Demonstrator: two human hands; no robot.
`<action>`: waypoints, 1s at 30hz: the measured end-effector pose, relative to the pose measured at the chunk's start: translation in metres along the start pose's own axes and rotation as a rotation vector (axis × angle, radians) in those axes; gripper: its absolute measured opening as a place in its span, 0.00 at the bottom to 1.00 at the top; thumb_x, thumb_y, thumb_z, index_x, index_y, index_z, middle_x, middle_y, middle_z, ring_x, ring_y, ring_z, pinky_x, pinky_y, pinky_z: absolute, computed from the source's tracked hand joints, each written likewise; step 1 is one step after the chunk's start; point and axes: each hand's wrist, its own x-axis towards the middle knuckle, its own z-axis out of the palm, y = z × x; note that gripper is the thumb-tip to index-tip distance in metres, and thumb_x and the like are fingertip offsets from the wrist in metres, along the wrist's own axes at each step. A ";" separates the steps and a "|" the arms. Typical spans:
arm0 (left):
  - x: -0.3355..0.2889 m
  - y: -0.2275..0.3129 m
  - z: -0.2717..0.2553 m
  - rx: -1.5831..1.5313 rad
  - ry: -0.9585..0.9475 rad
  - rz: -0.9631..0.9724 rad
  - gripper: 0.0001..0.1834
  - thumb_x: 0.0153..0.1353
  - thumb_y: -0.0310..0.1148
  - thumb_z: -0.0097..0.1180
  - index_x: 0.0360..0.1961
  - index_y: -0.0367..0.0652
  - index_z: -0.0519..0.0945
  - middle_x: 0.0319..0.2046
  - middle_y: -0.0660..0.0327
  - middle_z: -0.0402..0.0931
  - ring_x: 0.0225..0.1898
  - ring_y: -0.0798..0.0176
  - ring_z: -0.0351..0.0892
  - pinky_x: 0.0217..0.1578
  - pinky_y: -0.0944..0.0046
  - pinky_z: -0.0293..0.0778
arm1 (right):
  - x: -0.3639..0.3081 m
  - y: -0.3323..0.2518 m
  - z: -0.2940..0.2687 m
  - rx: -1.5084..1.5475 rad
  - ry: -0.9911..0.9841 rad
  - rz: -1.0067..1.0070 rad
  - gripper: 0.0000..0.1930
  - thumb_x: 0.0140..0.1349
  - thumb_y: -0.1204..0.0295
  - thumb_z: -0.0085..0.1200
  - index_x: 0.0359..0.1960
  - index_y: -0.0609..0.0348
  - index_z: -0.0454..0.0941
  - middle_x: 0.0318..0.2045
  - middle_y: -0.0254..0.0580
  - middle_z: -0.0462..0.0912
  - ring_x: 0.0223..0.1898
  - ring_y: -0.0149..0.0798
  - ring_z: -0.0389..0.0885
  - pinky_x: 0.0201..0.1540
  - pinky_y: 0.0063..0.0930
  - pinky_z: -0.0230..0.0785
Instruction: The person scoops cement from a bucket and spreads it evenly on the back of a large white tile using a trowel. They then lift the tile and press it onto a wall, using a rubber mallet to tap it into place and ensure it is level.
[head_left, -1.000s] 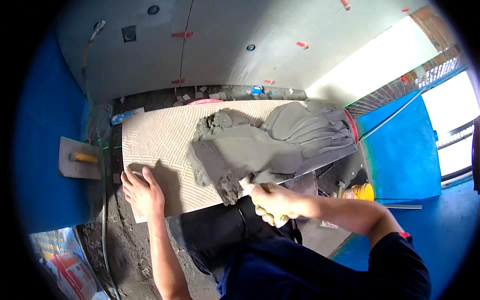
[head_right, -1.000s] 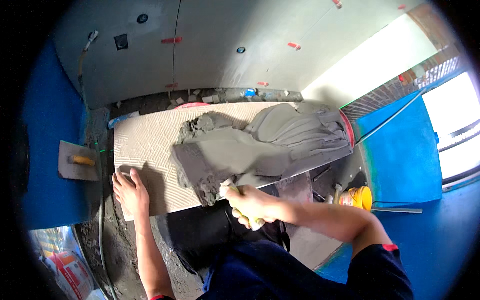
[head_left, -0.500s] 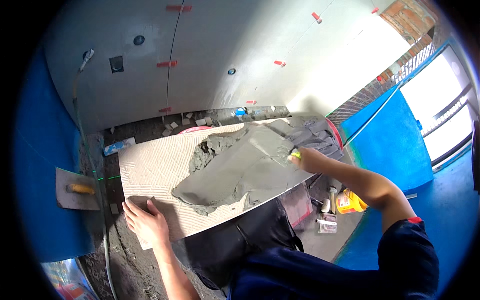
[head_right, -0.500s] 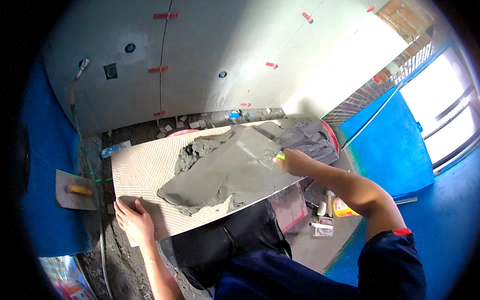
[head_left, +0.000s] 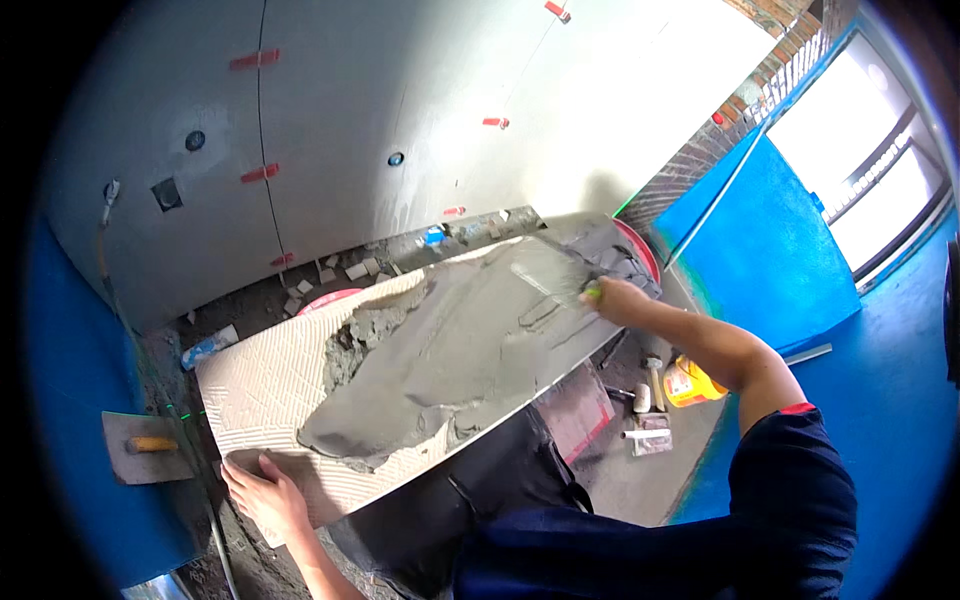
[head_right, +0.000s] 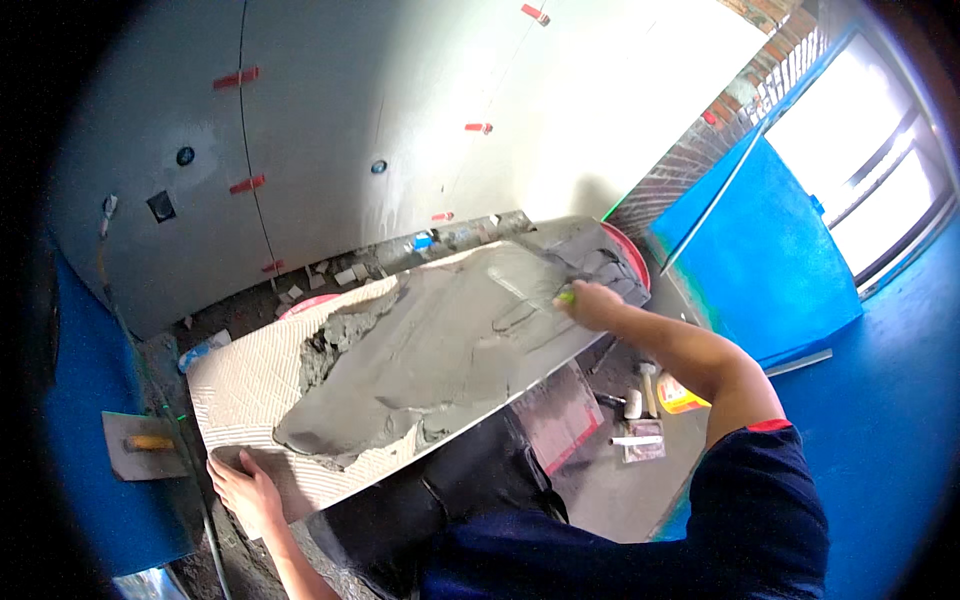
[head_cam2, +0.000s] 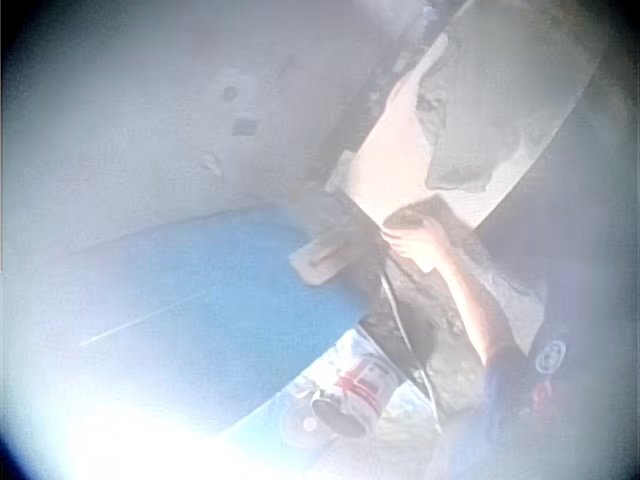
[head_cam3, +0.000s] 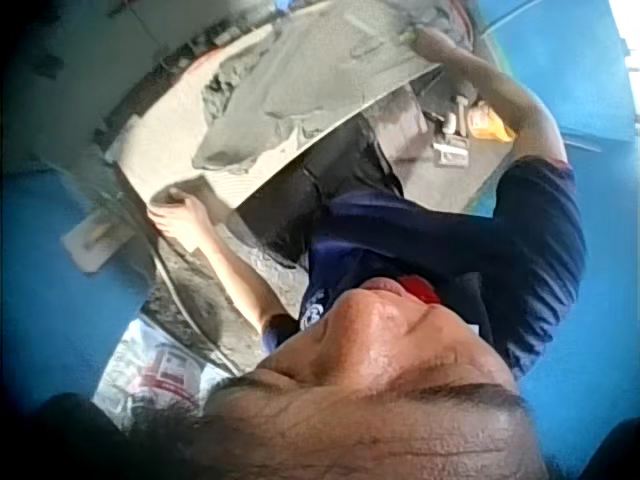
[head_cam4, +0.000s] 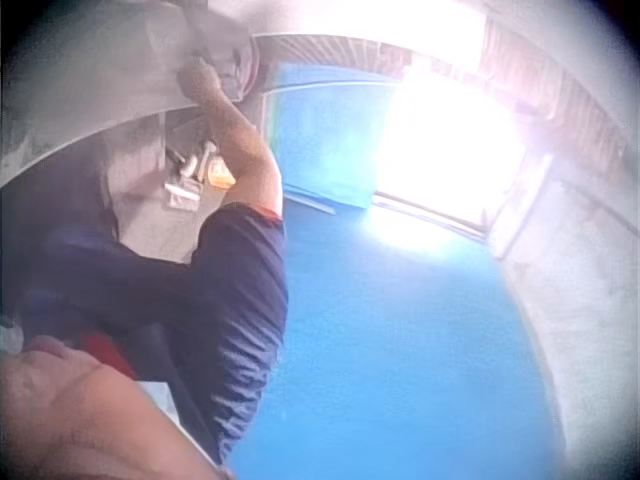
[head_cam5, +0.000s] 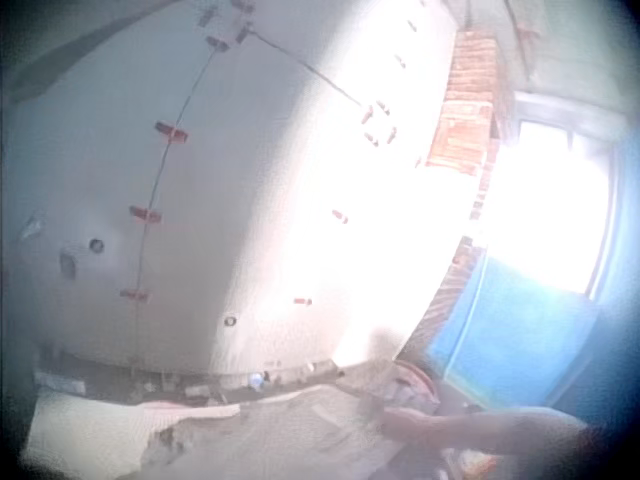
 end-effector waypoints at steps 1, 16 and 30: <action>0.000 0.002 0.001 0.007 0.001 -0.009 0.33 0.69 0.43 0.49 0.68 0.35 0.59 0.65 0.47 0.62 0.61 0.42 0.66 0.58 0.44 0.65 | 0.017 0.023 -0.009 0.075 -0.093 0.099 0.32 0.66 0.40 0.43 0.39 0.65 0.74 0.24 0.54 0.81 0.27 0.53 0.84 0.29 0.46 0.76; 0.005 -0.005 0.016 0.120 0.006 -0.017 0.32 0.67 0.41 0.49 0.68 0.36 0.59 0.65 0.46 0.62 0.63 0.43 0.64 0.62 0.45 0.61 | -0.045 -0.158 -0.087 0.605 -0.578 -0.277 0.28 0.72 0.47 0.39 0.46 0.64 0.72 0.20 0.44 0.77 0.25 0.36 0.81 0.26 0.39 0.74; 0.002 0.006 0.013 0.145 -0.035 -0.010 0.32 0.69 0.40 0.45 0.69 0.34 0.57 0.66 0.44 0.59 0.65 0.41 0.60 0.64 0.45 0.58 | 0.171 0.029 -0.034 0.098 0.112 0.008 0.29 0.68 0.47 0.44 0.45 0.68 0.78 0.39 0.66 0.82 0.47 0.61 0.81 0.50 0.50 0.72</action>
